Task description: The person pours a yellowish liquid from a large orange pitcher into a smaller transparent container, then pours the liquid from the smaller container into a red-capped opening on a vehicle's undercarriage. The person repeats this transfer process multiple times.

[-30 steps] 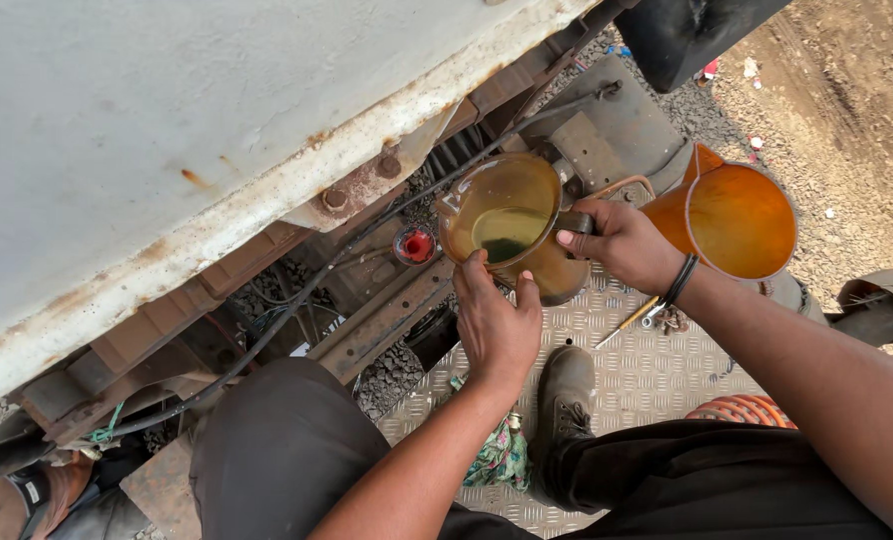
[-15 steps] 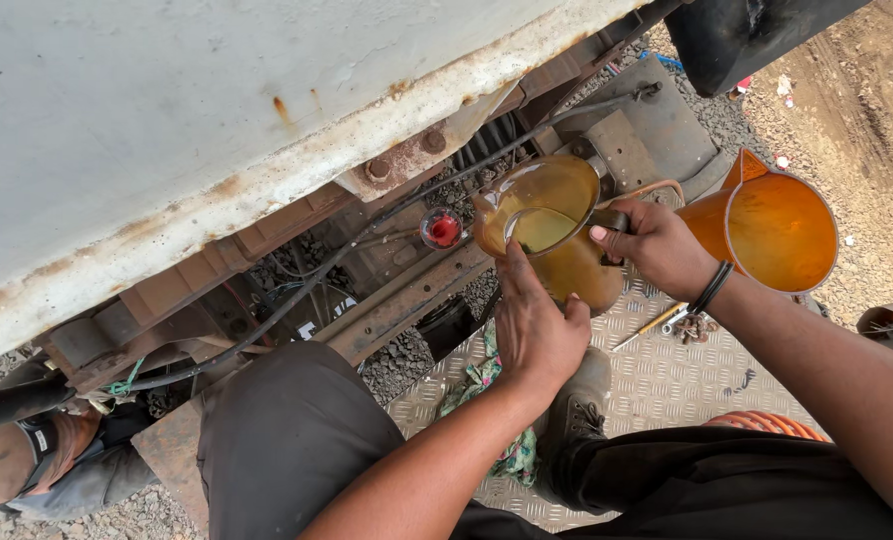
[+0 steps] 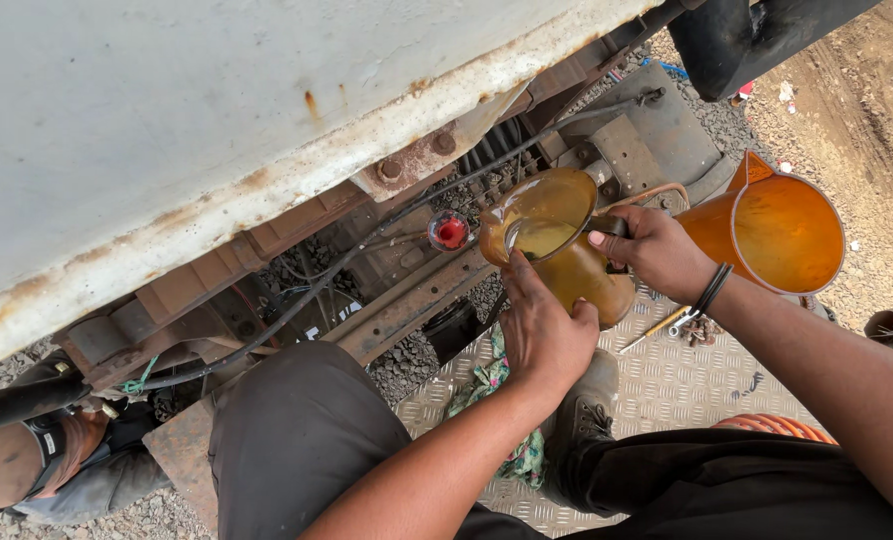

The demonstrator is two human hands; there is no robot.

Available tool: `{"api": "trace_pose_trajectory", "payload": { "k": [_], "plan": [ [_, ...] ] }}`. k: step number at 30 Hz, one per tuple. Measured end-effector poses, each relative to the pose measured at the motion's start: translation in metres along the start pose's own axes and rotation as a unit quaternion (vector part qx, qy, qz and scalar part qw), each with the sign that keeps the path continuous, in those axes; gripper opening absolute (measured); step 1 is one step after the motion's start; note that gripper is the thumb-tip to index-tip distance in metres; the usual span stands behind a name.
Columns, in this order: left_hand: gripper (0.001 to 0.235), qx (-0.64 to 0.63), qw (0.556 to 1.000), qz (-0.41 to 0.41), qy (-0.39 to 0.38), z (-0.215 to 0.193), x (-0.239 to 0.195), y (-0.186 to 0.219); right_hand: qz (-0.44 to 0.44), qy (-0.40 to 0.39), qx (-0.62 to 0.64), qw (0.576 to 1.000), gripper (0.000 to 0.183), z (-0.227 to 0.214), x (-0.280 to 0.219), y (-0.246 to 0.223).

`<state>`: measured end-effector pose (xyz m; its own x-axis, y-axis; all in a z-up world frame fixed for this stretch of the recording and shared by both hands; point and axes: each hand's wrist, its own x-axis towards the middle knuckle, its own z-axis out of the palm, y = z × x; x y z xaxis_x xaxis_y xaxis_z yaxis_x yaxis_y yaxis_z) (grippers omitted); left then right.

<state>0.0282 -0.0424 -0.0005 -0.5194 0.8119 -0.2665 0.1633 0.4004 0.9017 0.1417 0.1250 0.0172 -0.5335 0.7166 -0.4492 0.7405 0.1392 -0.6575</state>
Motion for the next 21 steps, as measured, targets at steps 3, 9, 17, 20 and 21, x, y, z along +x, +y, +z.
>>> {"api": "trace_pose_trajectory", "payload": {
  "k": [3, 9, 17, 20, 21],
  "plan": [
    [0.100, -0.023, 1.000, -0.007, -0.004, -0.001, 0.003, -0.002, 0.008, -0.011, 0.018, 1.000, 0.038, 0.003, 0.002, -0.004],
    [0.102, -0.008, 0.999, 0.032, 0.014, -0.007, 0.005, -0.008, 0.000, -0.004, 0.002, 1.000, 0.045, 0.004, 0.005, -0.010],
    [0.103, -0.018, 0.999, -0.025, -0.032, -0.012, 0.006, -0.004, 0.006, -0.023, -0.021, 0.999, 0.043, 0.001, 0.016, -0.014],
    [0.103, -0.022, 0.999, -0.017, -0.017, -0.011, 0.007, -0.004, 0.001, -0.026, -0.029, 0.999, 0.039, 0.001, 0.018, -0.015],
    [0.102, -0.023, 1.000, -0.013, -0.013, -0.010, 0.007, -0.005, -0.001, -0.027, -0.035, 0.999, 0.038, 0.001, 0.019, -0.015]
  ]
}}
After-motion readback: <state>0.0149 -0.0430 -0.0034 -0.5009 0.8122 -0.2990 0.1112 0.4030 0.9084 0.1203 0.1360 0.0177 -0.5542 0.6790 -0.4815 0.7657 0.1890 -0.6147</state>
